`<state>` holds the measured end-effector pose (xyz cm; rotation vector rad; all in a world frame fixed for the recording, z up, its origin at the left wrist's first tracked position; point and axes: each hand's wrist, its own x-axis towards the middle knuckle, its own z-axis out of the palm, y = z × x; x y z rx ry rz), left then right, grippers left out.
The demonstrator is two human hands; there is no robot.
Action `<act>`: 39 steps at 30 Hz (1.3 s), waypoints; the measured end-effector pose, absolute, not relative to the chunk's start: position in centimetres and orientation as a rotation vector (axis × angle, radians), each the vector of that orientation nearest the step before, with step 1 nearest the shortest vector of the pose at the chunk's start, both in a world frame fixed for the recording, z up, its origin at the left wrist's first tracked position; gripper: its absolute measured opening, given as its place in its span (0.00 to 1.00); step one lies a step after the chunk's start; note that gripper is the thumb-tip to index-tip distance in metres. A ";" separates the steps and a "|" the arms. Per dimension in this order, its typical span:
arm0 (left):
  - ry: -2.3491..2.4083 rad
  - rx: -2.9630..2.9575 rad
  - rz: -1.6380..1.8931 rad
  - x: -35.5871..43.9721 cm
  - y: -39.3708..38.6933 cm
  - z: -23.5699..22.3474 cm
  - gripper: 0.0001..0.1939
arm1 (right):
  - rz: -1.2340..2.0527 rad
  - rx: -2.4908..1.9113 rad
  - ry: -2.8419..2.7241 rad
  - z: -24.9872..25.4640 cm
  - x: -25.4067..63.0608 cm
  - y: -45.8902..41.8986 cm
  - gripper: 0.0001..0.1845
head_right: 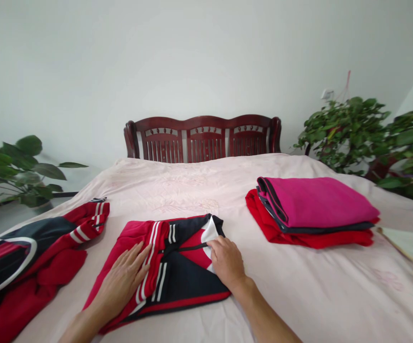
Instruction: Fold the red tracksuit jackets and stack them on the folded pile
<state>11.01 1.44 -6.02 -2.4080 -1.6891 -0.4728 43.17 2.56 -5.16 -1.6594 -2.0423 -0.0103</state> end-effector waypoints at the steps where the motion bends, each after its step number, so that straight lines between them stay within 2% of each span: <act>1: -1.701 -2.411 -0.468 11.1 1.4 -5.9 0.26 | -0.007 -1.662 -2.042 -5.1 43.1 2.5 0.18; 39: -1.759 -2.435 -0.523 11.2 1.2 -5.6 0.25 | -0.026 -1.618 -2.054 -5.6 43.4 2.8 0.17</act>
